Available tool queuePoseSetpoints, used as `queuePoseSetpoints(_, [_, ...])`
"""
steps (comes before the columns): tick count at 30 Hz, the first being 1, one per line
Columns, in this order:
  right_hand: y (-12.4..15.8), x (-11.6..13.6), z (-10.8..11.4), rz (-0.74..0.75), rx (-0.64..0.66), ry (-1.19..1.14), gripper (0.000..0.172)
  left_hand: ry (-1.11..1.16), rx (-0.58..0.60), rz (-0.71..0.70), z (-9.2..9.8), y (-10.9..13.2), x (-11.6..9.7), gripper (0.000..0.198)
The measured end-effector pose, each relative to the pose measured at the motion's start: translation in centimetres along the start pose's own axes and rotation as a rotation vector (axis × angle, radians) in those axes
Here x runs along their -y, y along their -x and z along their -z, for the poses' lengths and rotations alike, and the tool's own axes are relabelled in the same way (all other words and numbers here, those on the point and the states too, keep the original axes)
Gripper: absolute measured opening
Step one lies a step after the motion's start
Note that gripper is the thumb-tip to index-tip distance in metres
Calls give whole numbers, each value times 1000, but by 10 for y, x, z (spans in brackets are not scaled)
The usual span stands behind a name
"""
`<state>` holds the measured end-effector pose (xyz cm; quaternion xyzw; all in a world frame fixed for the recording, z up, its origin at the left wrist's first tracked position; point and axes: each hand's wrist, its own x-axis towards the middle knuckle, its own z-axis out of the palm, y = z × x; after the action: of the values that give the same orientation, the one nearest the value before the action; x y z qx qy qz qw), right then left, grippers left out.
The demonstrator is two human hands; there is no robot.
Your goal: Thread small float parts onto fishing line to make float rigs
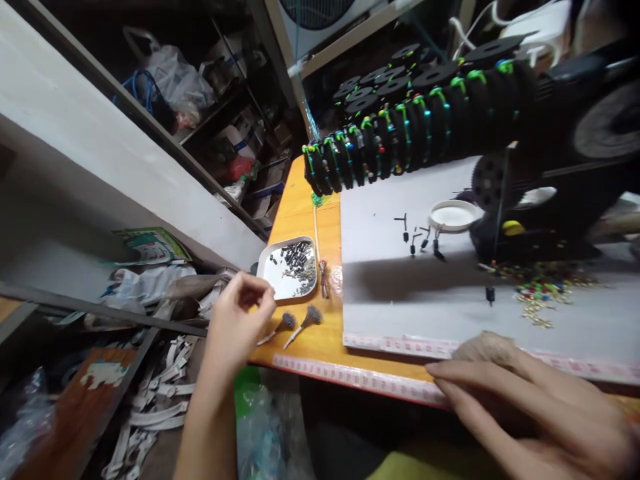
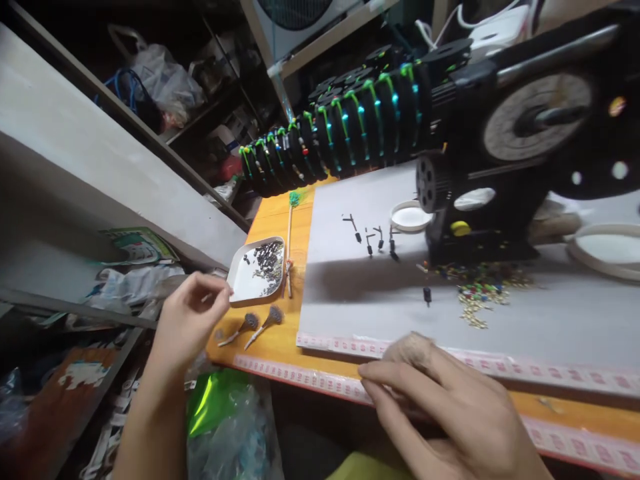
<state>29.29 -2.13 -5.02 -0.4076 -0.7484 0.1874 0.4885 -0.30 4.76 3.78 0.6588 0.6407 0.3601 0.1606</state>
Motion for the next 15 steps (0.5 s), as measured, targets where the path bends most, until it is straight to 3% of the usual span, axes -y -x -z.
queuePoseSetpoints(2, [-9,11,0,7,31,-34,20,159,26,-2,-17,37,-18,20])
queuePoseSetpoints(5, [-15,24,3,-27,81,-134,18,759,151,327,-58,89,-43,14])
queuePoseSetpoints(7, [-17,31,8,-72,130,-217,16,1036,159,430,-85,112,-55,16])
queuePoseSetpoints(11, [-17,40,21,-249,337,-311,21,1390,135,492,-115,129,-65,8])
queuePoseSetpoints(15, [-20,42,31,-296,429,-290,23,1588,169,598,-118,128,-66,13])
